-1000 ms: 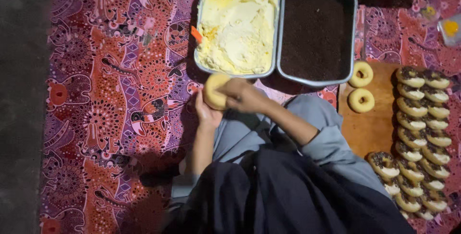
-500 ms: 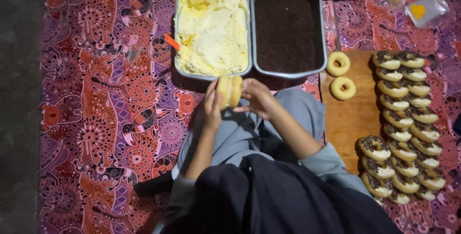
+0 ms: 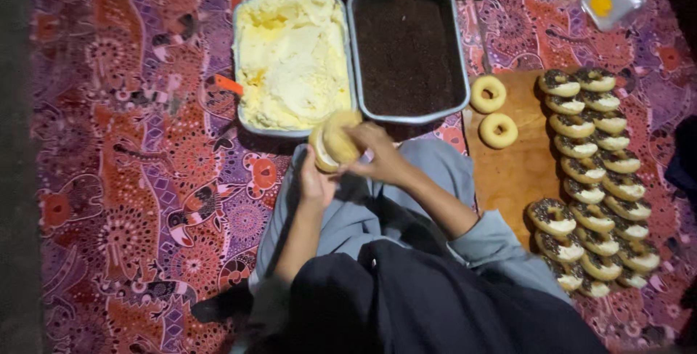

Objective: The person sits on a mat and decorates donuts by dipping them into a yellow cream and then into a dark crumbly topping. They place the finished donuts on a wooden board and later retrieve more donuts from a nearby shelf to continue the process.

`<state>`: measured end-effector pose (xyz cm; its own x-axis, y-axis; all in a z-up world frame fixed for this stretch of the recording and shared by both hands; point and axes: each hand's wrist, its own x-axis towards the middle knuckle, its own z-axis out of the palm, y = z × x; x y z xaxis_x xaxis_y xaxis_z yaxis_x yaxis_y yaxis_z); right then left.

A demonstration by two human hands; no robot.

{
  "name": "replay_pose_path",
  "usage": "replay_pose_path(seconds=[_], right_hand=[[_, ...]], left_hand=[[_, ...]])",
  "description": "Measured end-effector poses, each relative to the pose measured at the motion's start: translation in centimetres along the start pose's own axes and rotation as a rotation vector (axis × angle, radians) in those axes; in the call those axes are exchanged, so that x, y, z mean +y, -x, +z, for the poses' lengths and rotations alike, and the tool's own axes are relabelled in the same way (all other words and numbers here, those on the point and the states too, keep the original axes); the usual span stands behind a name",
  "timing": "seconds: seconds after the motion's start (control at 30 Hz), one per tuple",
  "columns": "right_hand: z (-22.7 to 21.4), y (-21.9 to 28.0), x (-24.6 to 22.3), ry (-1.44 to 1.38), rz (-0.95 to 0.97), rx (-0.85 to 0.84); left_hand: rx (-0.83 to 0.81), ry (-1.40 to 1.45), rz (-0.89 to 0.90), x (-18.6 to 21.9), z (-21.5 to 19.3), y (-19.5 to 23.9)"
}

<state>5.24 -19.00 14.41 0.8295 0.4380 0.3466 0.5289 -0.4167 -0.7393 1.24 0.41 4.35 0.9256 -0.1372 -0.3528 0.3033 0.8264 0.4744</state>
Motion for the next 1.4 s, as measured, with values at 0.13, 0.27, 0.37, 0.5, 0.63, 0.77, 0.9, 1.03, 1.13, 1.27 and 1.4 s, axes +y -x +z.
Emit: replay_pose_path(seconds=[0.13, 0.27, 0.37, 0.5, 0.63, 0.77, 0.9, 1.03, 1.13, 1.27, 1.4], right_hand=[[-0.9, -1.6, 5.9, 0.014, 0.089, -0.308], [-3.1, -4.6, 18.3, -0.391, 0.722, 0.250], [-2.8, -5.0, 24.7, -0.423, 0.971, 0.261], [-1.4, -5.4, 24.7, 0.173, 0.853, 0.080], [-1.9, -4.0, 20.1, 0.492, 0.587, 0.024], [-6.1, -1.2, 20.0, -0.752, 0.879, 0.413], [-10.7, 10.8, 21.4, -1.484, 0.636, 0.566], [-14.9, 25.5, 19.0, -1.197, 0.796, 1.000], [-17.9, 32.6, 17.8, -0.817, 1.055, 1.275], [-20.3, 37.3, 19.1, -0.611, 1.260, 1.346], [-22.2, 39.7, 20.3, 0.302, 1.336, 0.949]], left_hand=[[0.028, 0.041, 0.073, 0.9, -1.4, -1.4], [0.152, 0.093, 0.034, 0.3, -3.5, -1.3], [0.167, 0.148, 0.014, -1.2, -4.3, -1.3], [0.092, 0.172, -0.006, -1.8, -4.4, -2.4], [0.134, 0.134, -0.026, -1.8, -4.1, -2.0], [0.132, 0.111, -0.049, -1.5, -2.2, -2.4], [0.017, 0.065, -0.087, -2.3, 1.3, -2.1], [0.020, 0.005, -0.208, -3.8, 5.0, -1.4], [0.004, -0.034, -0.281, -5.6, 7.6, -0.7], [-0.002, -0.036, -0.357, -8.0, 10.2, 0.0], [-0.025, -0.034, -0.392, -9.2, 11.1, 0.9]])
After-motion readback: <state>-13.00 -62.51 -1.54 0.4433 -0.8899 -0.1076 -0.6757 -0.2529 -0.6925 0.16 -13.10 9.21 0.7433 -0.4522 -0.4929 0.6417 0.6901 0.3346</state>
